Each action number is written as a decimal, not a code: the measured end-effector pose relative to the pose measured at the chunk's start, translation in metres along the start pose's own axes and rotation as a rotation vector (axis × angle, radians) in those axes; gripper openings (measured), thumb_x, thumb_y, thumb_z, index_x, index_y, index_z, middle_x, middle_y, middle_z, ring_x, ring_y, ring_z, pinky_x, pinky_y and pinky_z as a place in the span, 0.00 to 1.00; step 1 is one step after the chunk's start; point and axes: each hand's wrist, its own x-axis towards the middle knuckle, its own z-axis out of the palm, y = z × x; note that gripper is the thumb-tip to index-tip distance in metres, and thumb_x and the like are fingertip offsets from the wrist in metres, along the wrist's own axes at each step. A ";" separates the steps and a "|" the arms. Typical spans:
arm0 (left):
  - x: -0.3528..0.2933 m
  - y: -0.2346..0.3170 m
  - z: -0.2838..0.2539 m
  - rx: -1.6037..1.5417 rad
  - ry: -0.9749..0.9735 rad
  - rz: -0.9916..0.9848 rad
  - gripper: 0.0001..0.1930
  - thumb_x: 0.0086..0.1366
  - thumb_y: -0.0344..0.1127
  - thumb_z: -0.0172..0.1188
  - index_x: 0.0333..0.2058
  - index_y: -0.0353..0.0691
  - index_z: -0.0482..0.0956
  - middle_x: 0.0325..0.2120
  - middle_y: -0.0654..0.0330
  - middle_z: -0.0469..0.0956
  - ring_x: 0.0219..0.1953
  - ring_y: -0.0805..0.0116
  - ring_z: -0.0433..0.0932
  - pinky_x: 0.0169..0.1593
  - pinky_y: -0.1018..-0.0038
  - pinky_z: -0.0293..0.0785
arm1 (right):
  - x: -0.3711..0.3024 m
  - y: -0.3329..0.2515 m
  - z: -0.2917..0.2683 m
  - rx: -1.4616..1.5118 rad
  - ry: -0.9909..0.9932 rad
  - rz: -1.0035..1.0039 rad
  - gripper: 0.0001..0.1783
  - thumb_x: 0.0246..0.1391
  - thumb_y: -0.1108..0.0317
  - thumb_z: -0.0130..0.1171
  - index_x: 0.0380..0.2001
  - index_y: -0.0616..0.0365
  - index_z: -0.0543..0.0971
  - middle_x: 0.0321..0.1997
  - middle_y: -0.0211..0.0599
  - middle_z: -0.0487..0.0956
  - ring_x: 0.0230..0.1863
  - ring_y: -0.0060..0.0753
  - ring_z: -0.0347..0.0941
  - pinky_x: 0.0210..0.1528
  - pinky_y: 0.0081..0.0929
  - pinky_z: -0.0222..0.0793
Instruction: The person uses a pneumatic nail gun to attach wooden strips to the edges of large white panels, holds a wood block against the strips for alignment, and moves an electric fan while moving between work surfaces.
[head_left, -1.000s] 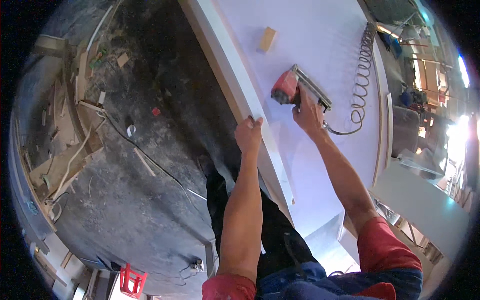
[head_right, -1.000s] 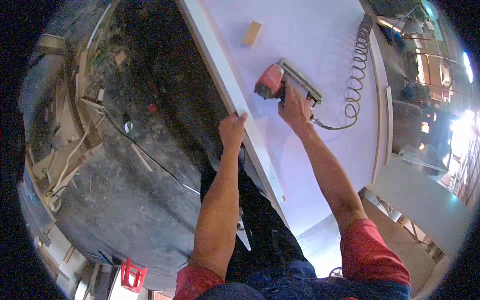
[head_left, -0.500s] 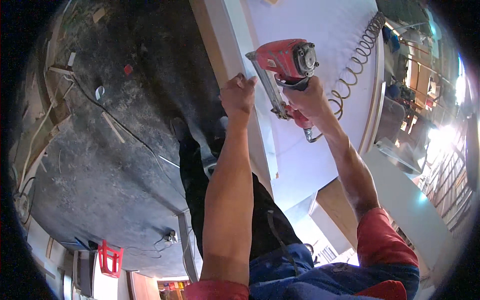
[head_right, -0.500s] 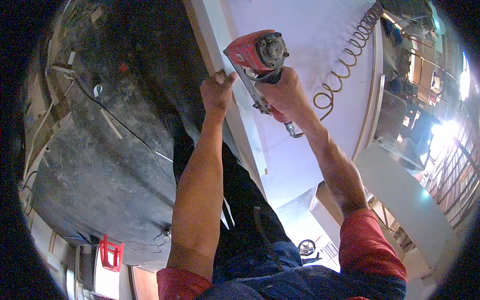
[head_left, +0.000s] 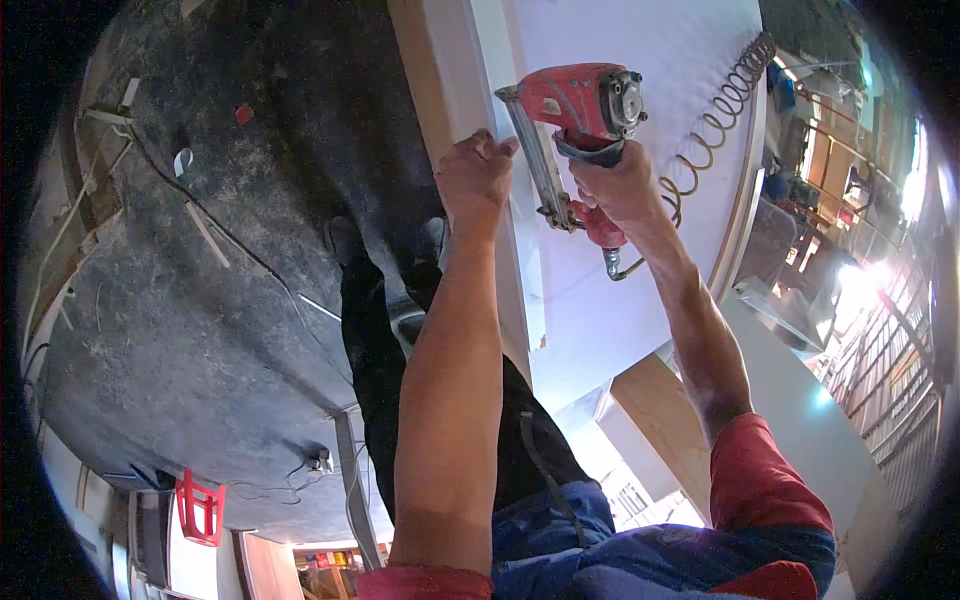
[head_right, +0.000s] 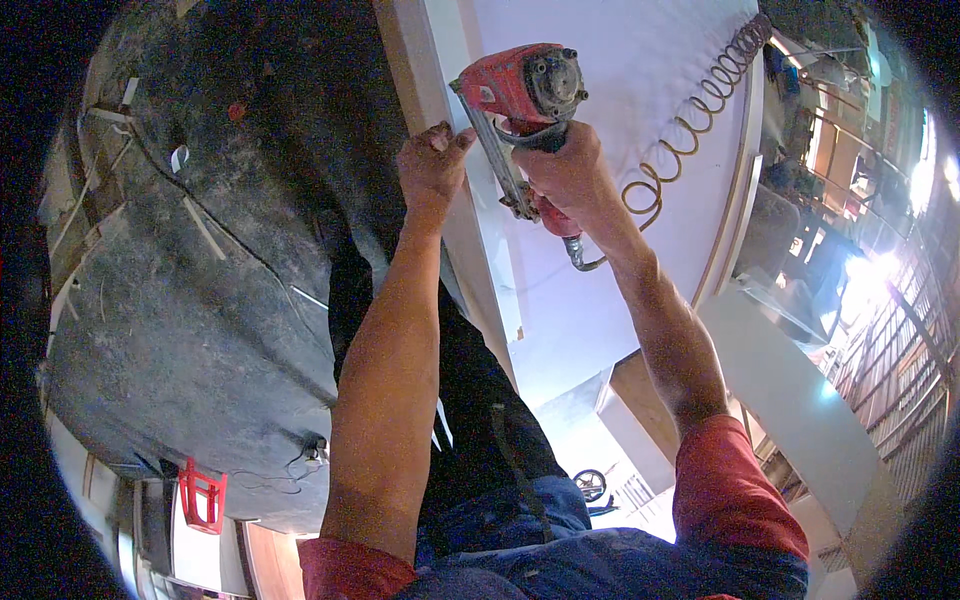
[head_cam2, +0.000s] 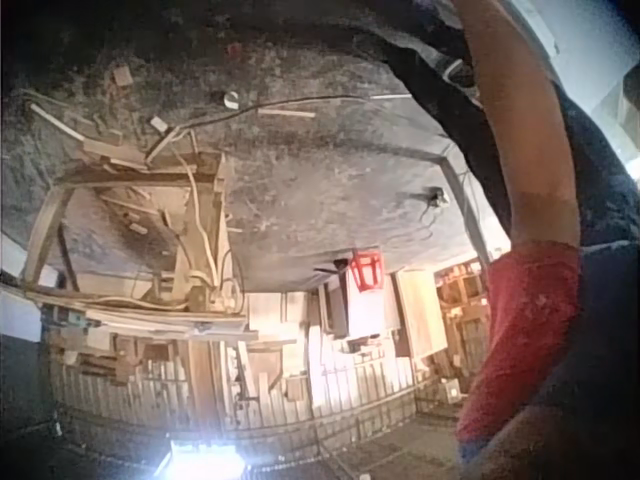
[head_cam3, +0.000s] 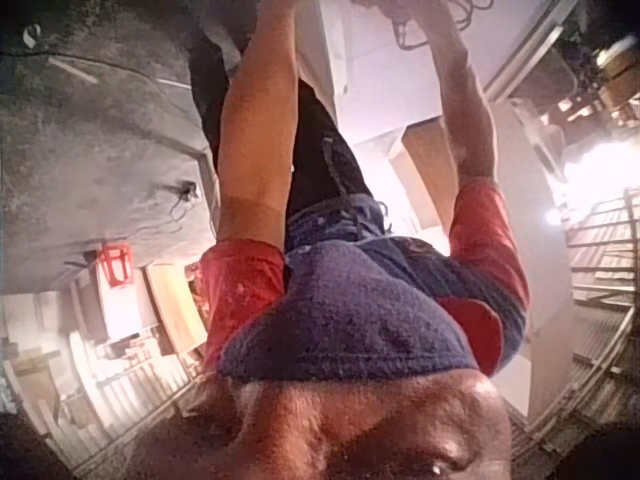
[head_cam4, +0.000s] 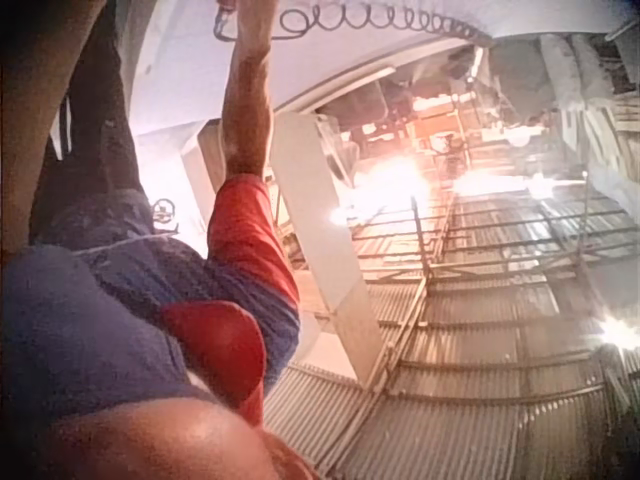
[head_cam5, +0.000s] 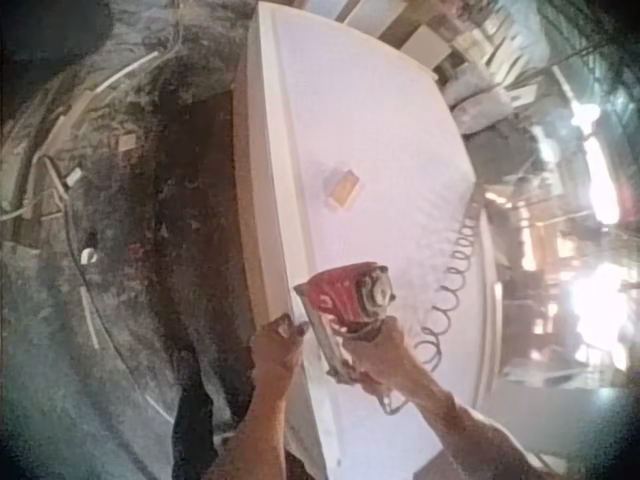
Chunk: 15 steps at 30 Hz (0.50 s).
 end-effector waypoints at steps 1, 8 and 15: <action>0.001 -0.001 0.000 0.025 0.006 0.029 0.24 0.56 0.56 0.64 0.24 0.38 0.77 0.21 0.45 0.77 0.28 0.43 0.77 0.34 0.57 0.72 | 0.001 0.003 -0.001 0.030 -0.016 -0.018 0.15 0.49 0.69 0.60 0.41 0.63 0.81 0.19 0.30 0.76 0.17 0.18 0.71 0.19 0.22 0.68; 0.000 -0.003 -0.001 -0.019 0.036 -0.010 0.24 0.56 0.57 0.64 0.24 0.38 0.77 0.23 0.44 0.77 0.28 0.42 0.77 0.34 0.57 0.72 | -0.007 -0.006 0.009 -0.062 0.031 0.033 0.13 0.49 0.68 0.61 0.37 0.65 0.80 0.19 0.31 0.77 0.20 0.19 0.72 0.21 0.25 0.68; 0.002 0.004 0.004 0.012 -0.048 -0.106 0.20 0.56 0.54 0.65 0.29 0.40 0.80 0.28 0.46 0.80 0.34 0.44 0.80 0.40 0.56 0.75 | -0.005 0.001 0.004 -0.051 0.031 -0.020 0.10 0.49 0.68 0.60 0.28 0.66 0.77 0.17 0.31 0.75 0.18 0.20 0.71 0.19 0.25 0.68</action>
